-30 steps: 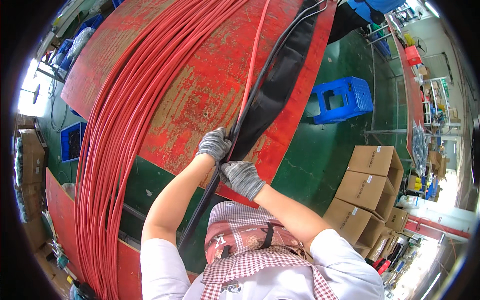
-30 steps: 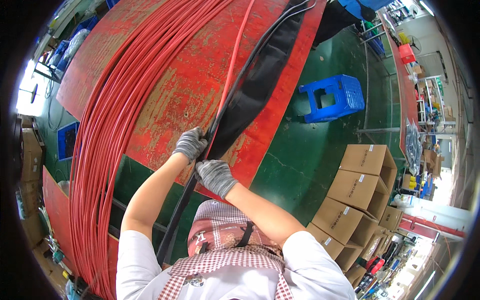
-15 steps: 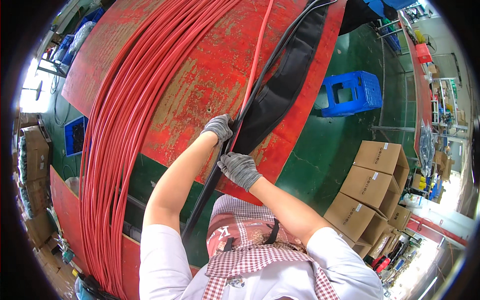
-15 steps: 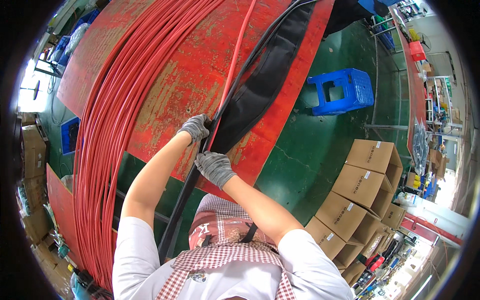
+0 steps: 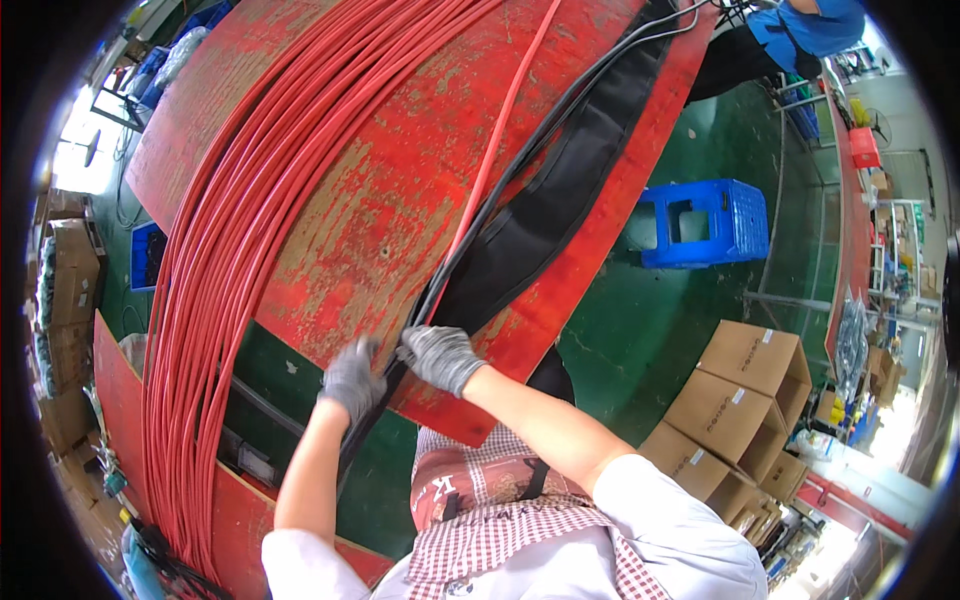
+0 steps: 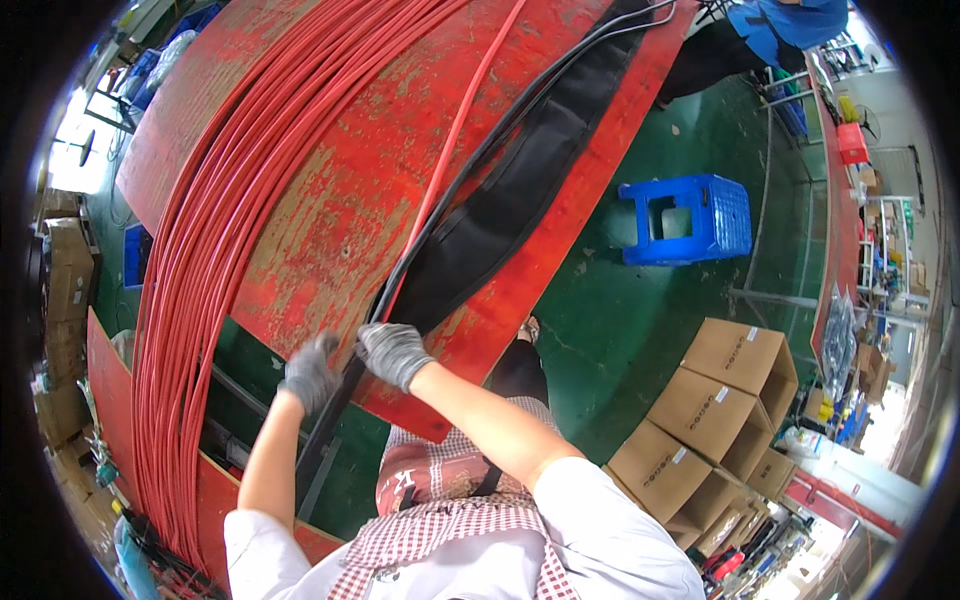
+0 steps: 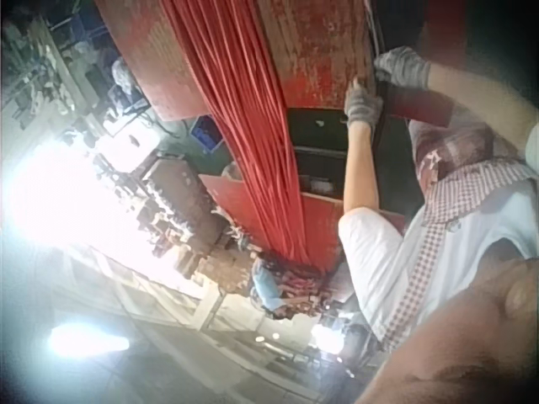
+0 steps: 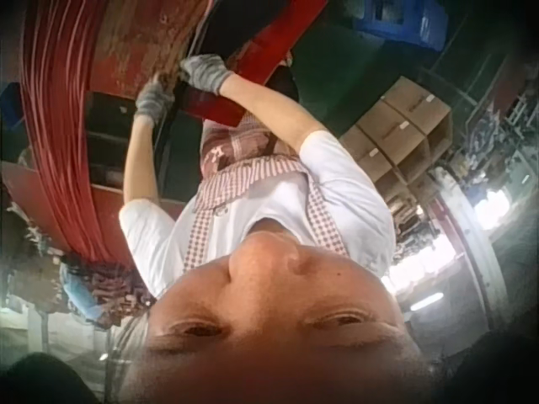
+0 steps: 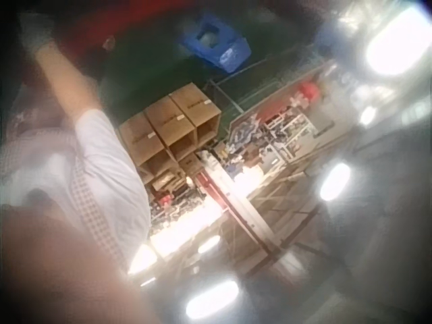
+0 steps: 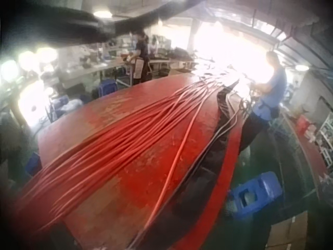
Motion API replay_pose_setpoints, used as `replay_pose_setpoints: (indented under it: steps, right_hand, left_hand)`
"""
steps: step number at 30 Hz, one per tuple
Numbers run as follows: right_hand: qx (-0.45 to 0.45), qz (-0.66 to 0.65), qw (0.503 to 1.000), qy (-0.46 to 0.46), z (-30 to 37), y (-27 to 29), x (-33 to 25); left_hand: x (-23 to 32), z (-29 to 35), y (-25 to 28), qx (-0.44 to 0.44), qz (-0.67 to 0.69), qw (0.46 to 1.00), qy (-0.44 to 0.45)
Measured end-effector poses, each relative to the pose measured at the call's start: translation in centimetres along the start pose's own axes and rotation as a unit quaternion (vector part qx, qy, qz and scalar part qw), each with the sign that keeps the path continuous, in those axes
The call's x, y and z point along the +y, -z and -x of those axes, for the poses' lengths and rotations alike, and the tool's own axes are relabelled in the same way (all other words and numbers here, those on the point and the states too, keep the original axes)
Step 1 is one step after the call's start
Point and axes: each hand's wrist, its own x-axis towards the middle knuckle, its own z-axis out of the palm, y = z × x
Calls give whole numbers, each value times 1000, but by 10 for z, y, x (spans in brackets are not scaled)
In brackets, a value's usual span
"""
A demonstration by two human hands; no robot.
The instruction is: The recorder is seen assembling large industrial cables into a protective sleeve on a workbench, then moving to assemble and tape a cardboard box.
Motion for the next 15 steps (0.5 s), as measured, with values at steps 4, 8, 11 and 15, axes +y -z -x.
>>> replay_pose_setpoints:
  steps: [4,8,11,15]
  right_hand:
    - [-17,-89,993,78,-17,13,32]
    - [210,-57,967,135,-32,120,115]
    - [348,32,936,38,-44,192,225]
    - [366,189,911,1,-74,245,318]
  left_hand:
    - [-11,12,-82,115,-86,986,83]
    - [-3,10,-94,218,-23,962,162]
    - [11,9,-89,225,-40,957,176]
    - [14,9,-92,214,-52,954,205]
